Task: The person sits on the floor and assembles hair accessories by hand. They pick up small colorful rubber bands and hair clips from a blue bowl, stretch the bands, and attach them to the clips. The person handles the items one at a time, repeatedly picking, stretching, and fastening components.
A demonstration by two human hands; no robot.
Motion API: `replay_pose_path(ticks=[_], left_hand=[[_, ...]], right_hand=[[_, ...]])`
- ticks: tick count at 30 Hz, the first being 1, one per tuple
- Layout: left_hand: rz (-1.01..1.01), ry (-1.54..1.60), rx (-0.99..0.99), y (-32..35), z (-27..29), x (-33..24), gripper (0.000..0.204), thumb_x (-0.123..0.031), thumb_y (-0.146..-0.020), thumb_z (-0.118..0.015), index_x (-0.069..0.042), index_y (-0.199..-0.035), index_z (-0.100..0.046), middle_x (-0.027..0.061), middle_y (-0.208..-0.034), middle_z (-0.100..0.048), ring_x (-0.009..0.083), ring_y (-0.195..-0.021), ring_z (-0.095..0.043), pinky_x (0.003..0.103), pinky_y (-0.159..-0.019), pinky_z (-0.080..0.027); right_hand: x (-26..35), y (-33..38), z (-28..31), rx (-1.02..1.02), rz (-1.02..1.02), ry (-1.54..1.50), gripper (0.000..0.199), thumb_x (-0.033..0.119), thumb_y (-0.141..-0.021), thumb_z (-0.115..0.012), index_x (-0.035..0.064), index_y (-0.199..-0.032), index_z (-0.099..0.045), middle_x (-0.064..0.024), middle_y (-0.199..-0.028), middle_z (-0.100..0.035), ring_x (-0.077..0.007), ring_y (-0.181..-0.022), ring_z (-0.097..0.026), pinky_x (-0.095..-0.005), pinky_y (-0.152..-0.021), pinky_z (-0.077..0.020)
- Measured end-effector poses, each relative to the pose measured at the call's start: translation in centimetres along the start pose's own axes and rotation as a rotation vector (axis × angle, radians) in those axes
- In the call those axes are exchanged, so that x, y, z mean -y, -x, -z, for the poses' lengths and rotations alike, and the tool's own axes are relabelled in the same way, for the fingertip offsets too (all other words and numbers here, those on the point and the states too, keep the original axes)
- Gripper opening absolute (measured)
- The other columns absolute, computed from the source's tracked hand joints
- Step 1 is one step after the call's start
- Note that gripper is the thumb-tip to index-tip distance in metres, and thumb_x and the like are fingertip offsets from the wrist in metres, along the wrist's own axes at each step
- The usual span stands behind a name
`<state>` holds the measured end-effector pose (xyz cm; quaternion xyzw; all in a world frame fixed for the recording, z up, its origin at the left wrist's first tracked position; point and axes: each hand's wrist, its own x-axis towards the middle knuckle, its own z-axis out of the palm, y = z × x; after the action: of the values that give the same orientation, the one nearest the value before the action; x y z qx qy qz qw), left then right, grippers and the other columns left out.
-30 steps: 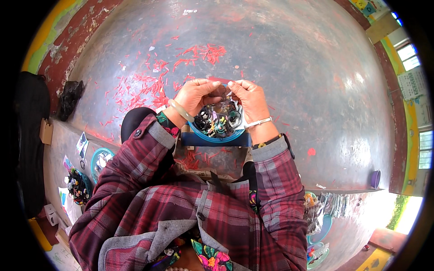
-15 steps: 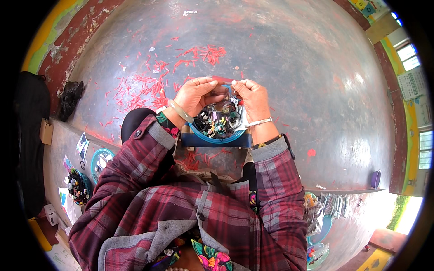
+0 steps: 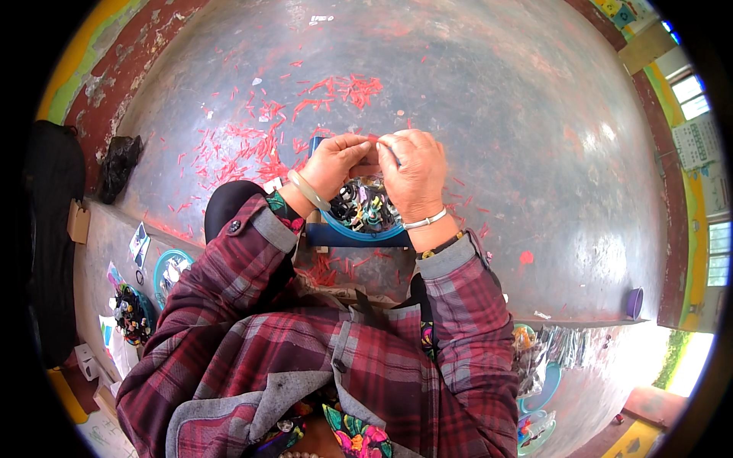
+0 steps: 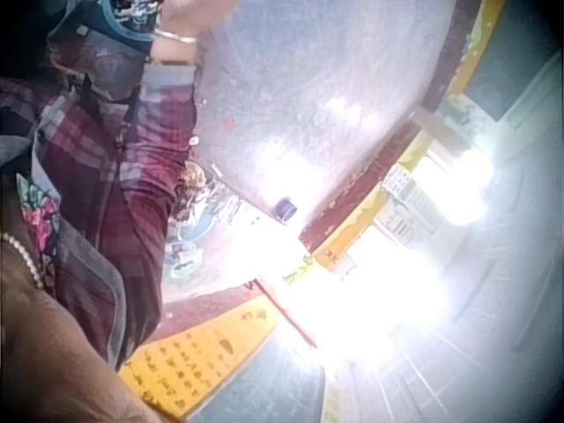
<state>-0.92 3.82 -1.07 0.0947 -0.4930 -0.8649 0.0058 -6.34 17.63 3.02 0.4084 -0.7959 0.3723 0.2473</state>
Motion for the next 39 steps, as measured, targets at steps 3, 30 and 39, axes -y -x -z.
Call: replay_pose_path(ticks=[3,30,39], left_hand=[[-0.014,-0.112,0.009,0.21,-0.16,-0.02,0.023,-0.011,-0.092,-0.046,0.005,-0.106,-0.055,0.0112,-0.096,-0.061,0.0182,-0.088,-0.061,0.029,-0.079,-0.053],[-0.521,-1.115,0.034,0.71,-0.10,0.51,0.018,-0.005,-0.080,-0.053,0.002,-0.095,-0.059,0.0231,-0.081,-0.059,0.0376,-0.077,-0.059,0.037,-0.063,-0.047],[-0.536,-1.068,0.006,0.99,-0.44,0.33,0.019,-0.005,-0.082,-0.051,0.002,-0.097,-0.059,0.0219,-0.083,-0.061,0.0367,-0.078,-0.060,0.037,-0.065,-0.048]], right_hand=[[-0.42,0.25,-0.43,0.019,0.044,0.036,0.009,0.011,-0.069,-0.066,0.0102,-0.078,-0.064,-0.0019,-0.078,-0.060,-0.0215,-0.076,-0.056,-0.0340,-0.069,-0.0407],[0.04,0.65,-0.57,0.165,0.156,0.270,0.004,0.013,-0.070,-0.058,0.0105,-0.069,-0.055,-0.0028,-0.072,-0.053,-0.0212,-0.073,-0.053,-0.0357,-0.068,-0.0383],[-0.03,0.67,-0.38,0.176,0.078,0.192,0.005,0.013,-0.069,-0.060,0.0100,-0.071,-0.056,-0.0031,-0.073,-0.054,-0.0227,-0.074,-0.053,-0.0364,-0.067,-0.0386]])
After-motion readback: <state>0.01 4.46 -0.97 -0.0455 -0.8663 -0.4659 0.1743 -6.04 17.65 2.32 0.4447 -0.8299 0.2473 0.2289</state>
